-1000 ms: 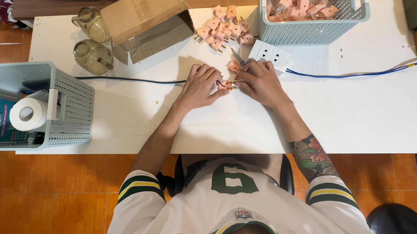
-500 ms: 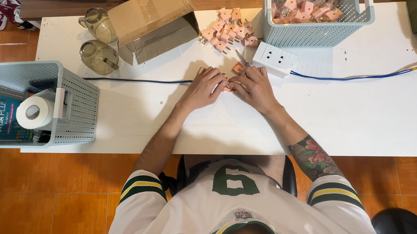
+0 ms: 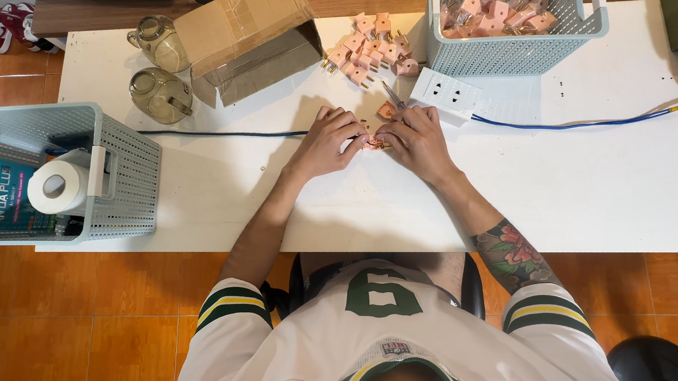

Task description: The person uses a screwdriver to tighten screws on small pink electrical plugs, then uses a lighter to heat the metal prongs of the plugs. They handle multiple plugs and place them on the table.

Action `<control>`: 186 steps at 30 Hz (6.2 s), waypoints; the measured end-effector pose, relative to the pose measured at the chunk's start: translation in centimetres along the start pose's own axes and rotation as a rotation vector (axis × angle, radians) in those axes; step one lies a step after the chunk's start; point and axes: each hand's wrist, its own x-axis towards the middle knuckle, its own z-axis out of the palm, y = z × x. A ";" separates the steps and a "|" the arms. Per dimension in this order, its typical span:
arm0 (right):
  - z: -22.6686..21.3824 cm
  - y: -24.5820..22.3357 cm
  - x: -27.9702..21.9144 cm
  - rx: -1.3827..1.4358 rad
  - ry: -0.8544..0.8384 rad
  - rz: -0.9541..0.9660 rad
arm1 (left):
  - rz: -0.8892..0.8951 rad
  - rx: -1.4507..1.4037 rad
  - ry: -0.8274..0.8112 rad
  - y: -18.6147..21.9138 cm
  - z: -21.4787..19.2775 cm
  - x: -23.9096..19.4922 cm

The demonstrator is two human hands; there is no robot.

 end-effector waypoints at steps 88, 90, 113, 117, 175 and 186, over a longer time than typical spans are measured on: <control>-1.6 2.6 -0.6 -0.197 -0.227 -0.091 | 0.002 0.075 -0.061 -1.4 2.6 -1.0; -1.0 2.8 -0.8 -0.207 -0.209 -0.053 | 0.039 0.045 0.005 -2.1 3.1 -1.4; -1.6 0.3 0.2 -0.038 -0.079 0.053 | -0.118 -0.049 0.053 -2.4 4.6 -1.4; -1.2 0.0 0.2 -0.041 -0.048 -0.005 | -0.124 -0.104 0.086 -2.1 4.8 -1.4; -0.9 -0.9 0.3 0.090 -0.055 -0.037 | -0.066 -0.155 0.115 -1.8 4.1 -1.4; 0.4 -1.1 0.1 0.076 0.009 0.013 | -0.126 -0.178 0.111 -1.9 4.8 -1.6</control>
